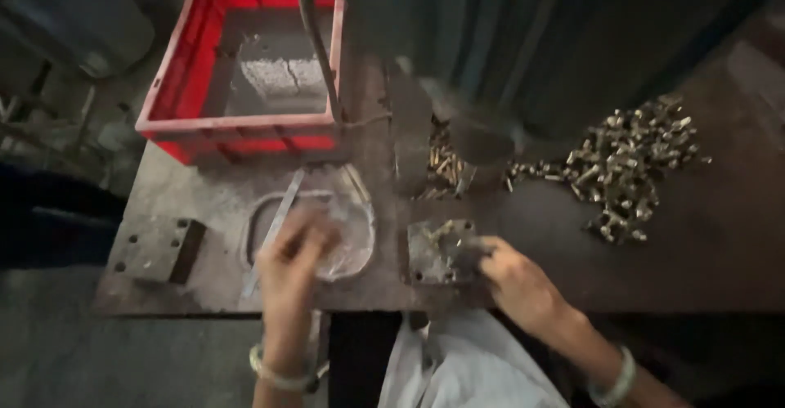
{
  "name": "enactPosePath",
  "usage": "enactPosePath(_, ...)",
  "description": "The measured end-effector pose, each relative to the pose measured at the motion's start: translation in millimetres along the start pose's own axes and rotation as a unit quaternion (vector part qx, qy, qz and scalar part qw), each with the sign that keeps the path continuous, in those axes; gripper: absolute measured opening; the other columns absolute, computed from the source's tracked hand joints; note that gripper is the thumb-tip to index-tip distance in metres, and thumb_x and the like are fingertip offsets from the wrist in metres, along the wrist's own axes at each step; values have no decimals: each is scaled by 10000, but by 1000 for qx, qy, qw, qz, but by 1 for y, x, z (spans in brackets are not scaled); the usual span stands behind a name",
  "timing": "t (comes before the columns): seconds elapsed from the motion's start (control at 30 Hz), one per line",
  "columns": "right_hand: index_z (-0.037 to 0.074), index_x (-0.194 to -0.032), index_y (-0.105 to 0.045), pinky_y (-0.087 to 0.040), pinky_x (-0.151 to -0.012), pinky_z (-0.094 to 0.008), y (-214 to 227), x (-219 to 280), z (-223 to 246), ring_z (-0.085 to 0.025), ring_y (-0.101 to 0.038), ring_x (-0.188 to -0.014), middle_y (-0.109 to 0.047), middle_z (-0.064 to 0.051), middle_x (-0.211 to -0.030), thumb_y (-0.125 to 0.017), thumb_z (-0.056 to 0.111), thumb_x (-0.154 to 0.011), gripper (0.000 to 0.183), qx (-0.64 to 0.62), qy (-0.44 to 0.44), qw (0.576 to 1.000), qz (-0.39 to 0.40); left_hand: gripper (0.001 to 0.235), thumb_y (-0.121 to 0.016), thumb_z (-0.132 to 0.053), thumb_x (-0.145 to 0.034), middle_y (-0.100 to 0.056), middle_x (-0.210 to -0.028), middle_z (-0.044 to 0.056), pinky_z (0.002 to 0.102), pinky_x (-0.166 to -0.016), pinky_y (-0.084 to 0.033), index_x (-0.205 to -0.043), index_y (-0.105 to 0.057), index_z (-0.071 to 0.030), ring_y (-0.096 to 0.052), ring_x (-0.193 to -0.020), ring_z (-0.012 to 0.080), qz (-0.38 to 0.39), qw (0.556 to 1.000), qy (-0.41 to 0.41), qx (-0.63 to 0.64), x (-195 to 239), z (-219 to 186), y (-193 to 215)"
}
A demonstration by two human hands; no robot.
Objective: The person picks small brass fittings one at a time from a pile on the workbench, holds each under a bench-mounted threading machine, operates the machine lever to thread the fitting, and sets the finished piece aside on the table, repeating the cycle continuously.
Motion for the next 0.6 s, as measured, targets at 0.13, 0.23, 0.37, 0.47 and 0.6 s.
enactPosePath(0.13,27,-1026,-665,-542,-944,-396,14,-28,25,-375,-659,-1117,-689,-208,-1146,-648,-10,-798,232,22,53,997,-56,481,-575,99,-832,-762,-1016,84,272,-734,-578,-1281,-696,-23,-703,-846,134,-120,982,-126,-69,0,-23,11)
enactPosePath(0.23,-37,-1194,-570,-514,-1156,-506,-32,18,-33,-360,-626,-1020,-630,-164,-1071,-675,82,-1044,218,-9,141,975,-174,448,-716,84,-767,-731,-982,86,285,-705,-575,-1201,-713,-28,-711,-831,181,-29,958,-219,-185,19,5,-62)
enactPosePath(0.37,-16,-1366,-571,-554,-843,-399,-18,-24,-42,-367,-667,-1083,-714,-227,-1075,-650,87,-951,434,-200,-197,959,-41,391,-762,28,-786,-682,-986,94,295,-672,-568,-1170,-707,-27,-675,-782,205,-22,974,-174,-141,15,-22,-121)
enactPosePath(0.47,-37,-1239,-655,-555,-895,-349,9,-48,-18,-194,-664,-1017,-735,-138,-1125,-562,97,-1050,249,-363,-145,911,-132,311,-772,-32,-880,-669,-1059,84,297,-685,-565,-1181,-695,-28,-678,-800,189,-80,975,-180,-100,6,-49,-119)
enactPosePath(0.6,-31,-1265,-639,-562,-882,-300,12,-54,-17,-108,-657,-1037,-692,-75,-1161,-598,104,-1026,278,-517,-153,806,-246,339,-757,-33,-908,-692,-1047,78,289,-677,-572,-1243,-705,-42,-701,-816,172,-77,975,-202,-59,-7,-60,-114)
Point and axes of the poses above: each hand's wrist, its own x-axis away from the middle knuckle, its own y-axis out of the back of the hand, z = x × y, the point moved 9 cm from there along -x, towards the middle knuckle
